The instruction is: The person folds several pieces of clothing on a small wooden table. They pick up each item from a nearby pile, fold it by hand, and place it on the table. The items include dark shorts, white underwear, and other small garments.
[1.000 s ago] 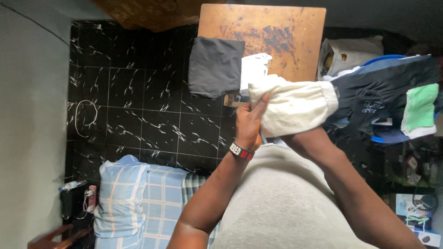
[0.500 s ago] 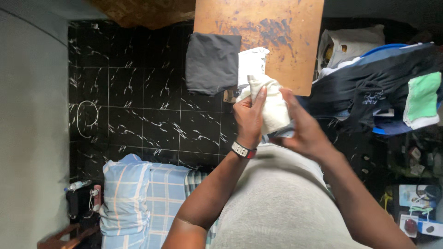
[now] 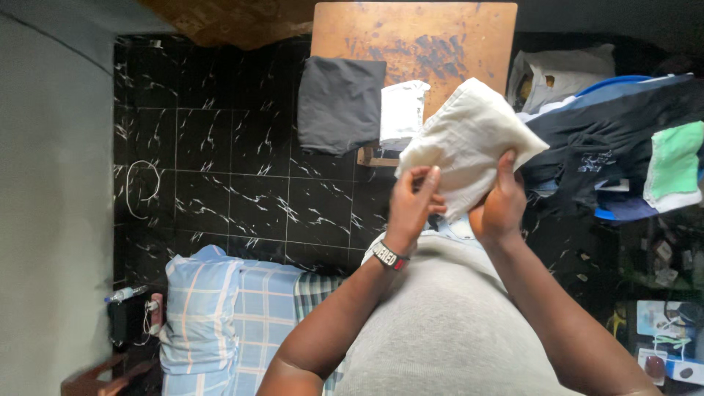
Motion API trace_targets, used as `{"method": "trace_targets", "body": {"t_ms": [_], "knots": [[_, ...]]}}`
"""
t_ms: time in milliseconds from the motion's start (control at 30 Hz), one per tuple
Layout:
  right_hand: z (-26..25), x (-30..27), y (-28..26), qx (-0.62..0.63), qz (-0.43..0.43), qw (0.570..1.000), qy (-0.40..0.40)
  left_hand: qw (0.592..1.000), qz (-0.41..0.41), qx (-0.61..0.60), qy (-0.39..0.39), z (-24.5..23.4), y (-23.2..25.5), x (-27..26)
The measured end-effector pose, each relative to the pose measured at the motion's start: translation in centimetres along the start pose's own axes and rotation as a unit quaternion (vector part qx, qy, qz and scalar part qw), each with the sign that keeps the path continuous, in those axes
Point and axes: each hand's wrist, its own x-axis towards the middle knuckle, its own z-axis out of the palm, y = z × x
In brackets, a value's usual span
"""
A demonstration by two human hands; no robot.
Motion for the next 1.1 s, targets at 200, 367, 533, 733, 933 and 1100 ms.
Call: {"method": "trace_targets", "body": {"t_ms": [200,367,533,733,933,1100], "knots": [[0.5,-1.1,2.3,-0.014,0.130,0.991,-0.039,0.940,-0.107,-0.307,-0.107,-1.6,-2.4,3.3],[-0.1,-0.6,3.6,-0.165,0.223,0.954,-0.114,0.928,-0.096,-0.360,-0.018,-4.0,-4.1,5.1],[-0.1,2.2,2.3,-0.387,0.277,0.860,-0.186,0.959,-0.032,-0.281,0.032,-5.9,-3.8,5.6],[-0.3,4.6,-0.4,-0.424,0.180,0.854,-0.242,0.993,0.083,-0.078,0.014,-6.2,-4.1,5.7],[-0.2,7.3,-0.7,-0.301,0.281,0.879,-0.240,0.995,0.089,0.033,-0.028,-3.3,-4.5,6.5],[-0.9,10.3,-1.5,-0.289,0.232,0.911,-0.179,0.989,0.147,-0.030,-0.007,-0.4,-3.8,8.6]]}}
